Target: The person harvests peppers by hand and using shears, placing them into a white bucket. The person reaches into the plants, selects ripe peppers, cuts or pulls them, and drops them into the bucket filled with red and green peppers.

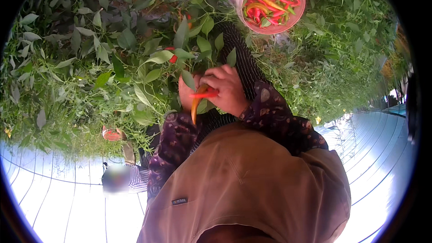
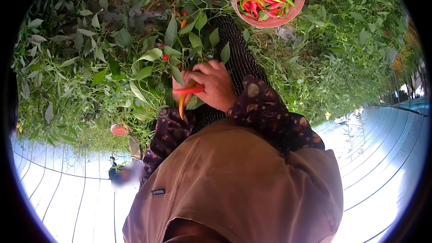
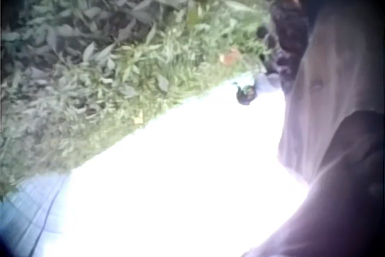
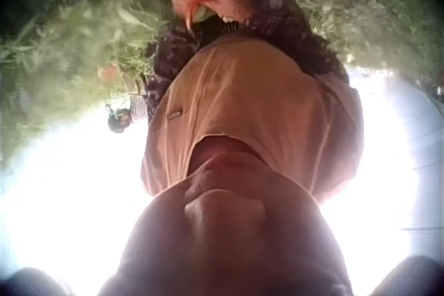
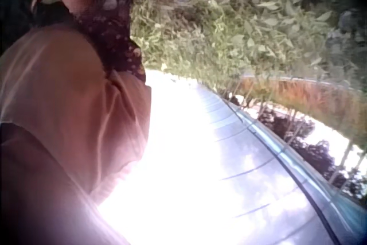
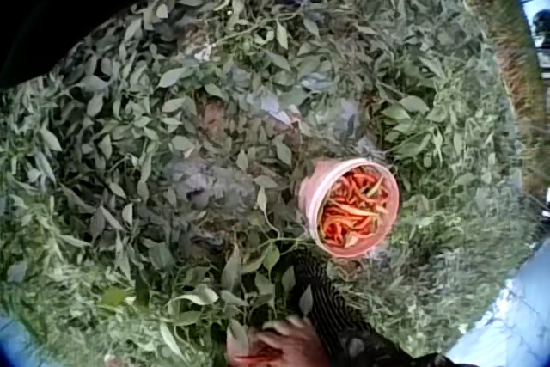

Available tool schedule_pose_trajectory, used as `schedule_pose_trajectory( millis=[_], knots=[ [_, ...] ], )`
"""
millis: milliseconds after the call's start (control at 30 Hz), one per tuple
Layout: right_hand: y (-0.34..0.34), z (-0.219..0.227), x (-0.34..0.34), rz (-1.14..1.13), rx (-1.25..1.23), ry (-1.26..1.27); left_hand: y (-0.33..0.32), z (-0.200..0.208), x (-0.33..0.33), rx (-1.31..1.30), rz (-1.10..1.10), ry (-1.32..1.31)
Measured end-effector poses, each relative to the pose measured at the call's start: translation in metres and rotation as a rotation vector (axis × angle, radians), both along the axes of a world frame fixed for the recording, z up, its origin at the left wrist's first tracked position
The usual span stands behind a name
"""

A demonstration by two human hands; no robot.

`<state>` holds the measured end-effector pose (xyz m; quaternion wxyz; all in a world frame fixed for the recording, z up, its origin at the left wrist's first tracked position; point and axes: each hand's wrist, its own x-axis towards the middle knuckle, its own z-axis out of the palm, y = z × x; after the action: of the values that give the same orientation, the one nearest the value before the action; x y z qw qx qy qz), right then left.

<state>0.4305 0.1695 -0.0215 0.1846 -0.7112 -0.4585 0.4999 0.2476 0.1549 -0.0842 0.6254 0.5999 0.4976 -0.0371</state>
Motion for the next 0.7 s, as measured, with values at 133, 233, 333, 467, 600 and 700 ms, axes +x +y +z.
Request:
schedule_pose_trajectory(
  millis=[133, 233, 333, 467, 600, 700],
  knots=[
    [-0.012, 0.009, 0.006, -0.196, 0.013, 0.365, 0.001, 0.005, 0.004, 0.263, -0.127, 0.1],
    [-0.018, 0.003, 0.009, -0.831, -0.456, 0.617, -0.002, 0.008, 0.008, 0.285, -0.164, 0.139],
    [-0.015, 0.017, 0.009, -0.576, -0.259, 0.418, -0.007, 0.007, 0.004, 0.223, -0.156, 0.133],
    [-0.003, 0.038, 0.028, -0.351, -0.191, 0.117, -0.014, 0.003, -0.013, 0.19, -0.186, 0.15],
    [-0.001, -0.024, 0.108, -0.626, -0.205, -0.058, -0.019, 0.006, -0.026, 0.16, -0.228, 0.117],
    [-0.011, -0.102, 0.179, -0.487, -0.214, -0.551, -0.025, 0.01, -0.027, 0.17, -0.218, 0.13]
  ],
)
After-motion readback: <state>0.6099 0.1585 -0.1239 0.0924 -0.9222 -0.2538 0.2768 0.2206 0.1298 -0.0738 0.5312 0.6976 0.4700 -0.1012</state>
